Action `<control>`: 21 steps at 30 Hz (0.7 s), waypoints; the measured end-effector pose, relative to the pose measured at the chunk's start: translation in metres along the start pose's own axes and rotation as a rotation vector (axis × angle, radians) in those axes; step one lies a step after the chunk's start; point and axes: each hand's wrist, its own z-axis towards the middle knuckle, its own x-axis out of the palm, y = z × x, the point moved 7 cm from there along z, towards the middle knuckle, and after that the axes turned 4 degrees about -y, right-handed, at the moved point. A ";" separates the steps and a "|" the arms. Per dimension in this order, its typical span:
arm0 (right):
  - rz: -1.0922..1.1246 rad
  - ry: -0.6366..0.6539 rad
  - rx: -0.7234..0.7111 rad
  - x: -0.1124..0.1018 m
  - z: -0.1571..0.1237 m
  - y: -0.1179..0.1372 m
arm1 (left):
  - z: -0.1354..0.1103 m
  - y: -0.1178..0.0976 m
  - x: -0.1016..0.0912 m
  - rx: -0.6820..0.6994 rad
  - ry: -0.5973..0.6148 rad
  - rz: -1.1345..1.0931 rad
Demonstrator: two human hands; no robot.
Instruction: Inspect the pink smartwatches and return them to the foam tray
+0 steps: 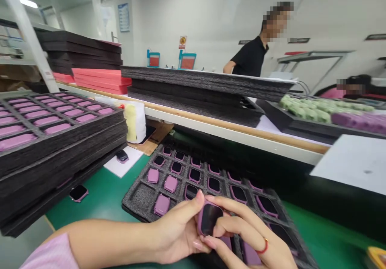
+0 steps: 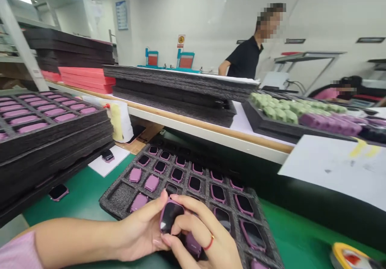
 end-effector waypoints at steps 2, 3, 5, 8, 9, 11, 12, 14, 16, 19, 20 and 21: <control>0.062 -0.033 0.034 -0.001 0.001 0.001 | 0.001 0.001 -0.002 -0.004 -0.008 -0.010; 0.089 -0.051 0.060 -0.001 0.002 0.000 | 0.001 0.001 -0.003 -0.008 -0.024 -0.017; 0.141 -0.104 0.148 -0.005 0.001 -0.007 | 0.001 0.002 -0.004 -0.024 -0.049 -0.027; 0.256 -0.276 0.361 -0.019 -0.004 -0.027 | -0.002 0.003 -0.002 -0.051 -0.051 0.009; 0.316 -0.357 0.437 -0.025 -0.008 -0.034 | -0.002 0.002 -0.001 -0.054 -0.042 0.028; 0.416 -0.494 0.563 -0.034 -0.017 -0.045 | -0.005 0.002 0.002 -0.061 -0.022 0.050; 0.438 -0.538 0.600 -0.038 -0.020 -0.046 | -0.006 0.002 0.003 -0.066 -0.010 0.052; 0.409 -0.563 0.610 -0.042 -0.024 -0.044 | -0.007 0.004 0.004 -0.079 0.008 0.057; 0.339 -0.529 0.556 -0.042 -0.022 -0.036 | -0.008 0.005 0.003 -0.087 0.010 0.070; 0.204 -0.442 0.377 -0.043 -0.015 -0.023 | -0.008 0.005 0.003 -0.084 0.013 0.075; 0.126 -0.408 0.294 -0.044 -0.012 -0.018 | -0.008 0.005 0.004 -0.082 0.018 0.074; 0.028 -0.375 0.207 -0.045 -0.010 -0.012 | -0.008 0.005 0.005 -0.082 0.024 0.072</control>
